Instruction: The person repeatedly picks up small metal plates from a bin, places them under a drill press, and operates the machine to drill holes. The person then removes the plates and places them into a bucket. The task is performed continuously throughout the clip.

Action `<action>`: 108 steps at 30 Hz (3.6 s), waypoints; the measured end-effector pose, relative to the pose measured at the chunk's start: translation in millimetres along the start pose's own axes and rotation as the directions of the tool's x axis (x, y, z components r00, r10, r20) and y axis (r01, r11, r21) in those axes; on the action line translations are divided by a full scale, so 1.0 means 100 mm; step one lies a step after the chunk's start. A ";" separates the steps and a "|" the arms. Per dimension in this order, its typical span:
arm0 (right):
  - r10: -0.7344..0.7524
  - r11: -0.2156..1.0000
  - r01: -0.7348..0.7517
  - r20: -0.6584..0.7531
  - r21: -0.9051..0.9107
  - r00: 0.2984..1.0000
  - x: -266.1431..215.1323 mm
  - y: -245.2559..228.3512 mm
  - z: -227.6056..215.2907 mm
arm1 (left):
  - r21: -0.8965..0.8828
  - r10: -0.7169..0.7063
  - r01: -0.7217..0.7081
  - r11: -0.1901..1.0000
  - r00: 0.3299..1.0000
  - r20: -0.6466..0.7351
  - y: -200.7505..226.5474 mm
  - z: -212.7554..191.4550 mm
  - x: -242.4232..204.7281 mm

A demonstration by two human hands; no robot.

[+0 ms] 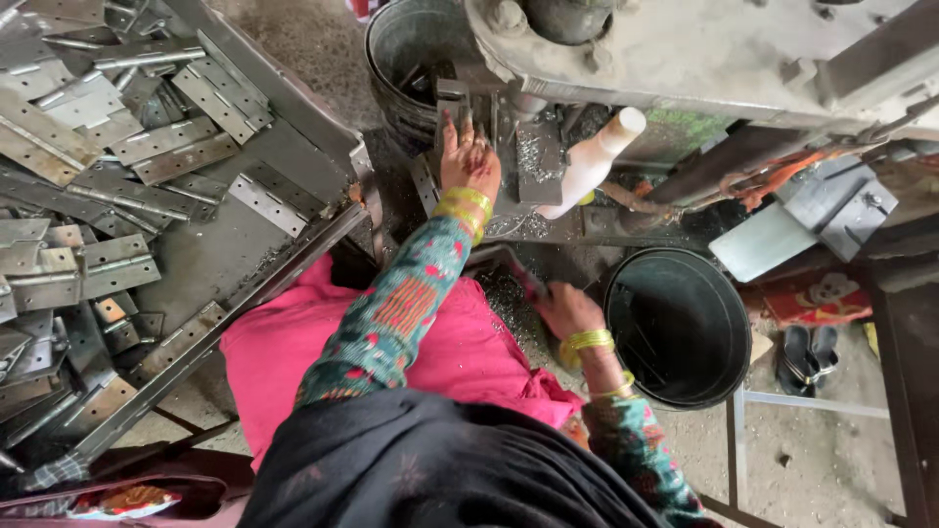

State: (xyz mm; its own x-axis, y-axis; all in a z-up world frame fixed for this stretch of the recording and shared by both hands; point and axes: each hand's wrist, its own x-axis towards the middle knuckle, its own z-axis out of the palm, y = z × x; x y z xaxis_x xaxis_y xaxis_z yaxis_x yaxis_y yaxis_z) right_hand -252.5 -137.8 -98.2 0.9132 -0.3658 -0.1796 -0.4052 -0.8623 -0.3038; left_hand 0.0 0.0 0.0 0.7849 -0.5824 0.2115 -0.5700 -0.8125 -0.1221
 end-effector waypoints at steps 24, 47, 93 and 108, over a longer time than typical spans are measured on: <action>0.066 0.975 -0.047 -0.084 0.216 0.994 -0.22 -0.03 0.59 | -0.172 -0.019 0.003 0.985 0.996 -0.091 -0.13 0.39 0.32; 0.014 0.898 0.272 -0.642 0.345 0.766 -0.20 -1.10 -1.50 | -0.190 0.015 -0.052 0.980 0.981 -0.193 0.48 -0.29 -0.33; 0.124 0.966 -0.131 0.047 0.224 0.991 -0.22 -0.13 0.41 | -0.208 -0.060 -0.024 0.978 0.920 -0.388 0.23 0.22 -0.51; 0.109 0.970 -0.118 0.054 0.215 0.993 -0.13 -0.06 0.55 | -0.311 -0.041 -0.012 0.950 0.986 -0.164 0.09 0.25 -0.12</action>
State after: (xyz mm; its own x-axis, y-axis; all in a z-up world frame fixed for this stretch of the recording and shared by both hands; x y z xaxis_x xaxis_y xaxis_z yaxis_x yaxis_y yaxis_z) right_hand -264.2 -108.5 -145.7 0.8598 -0.4383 -0.2621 -0.5103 -0.7175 -0.4741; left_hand -8.3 -1.4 -27.4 0.7573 -0.5363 0.3728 -0.6266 -0.7575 0.1833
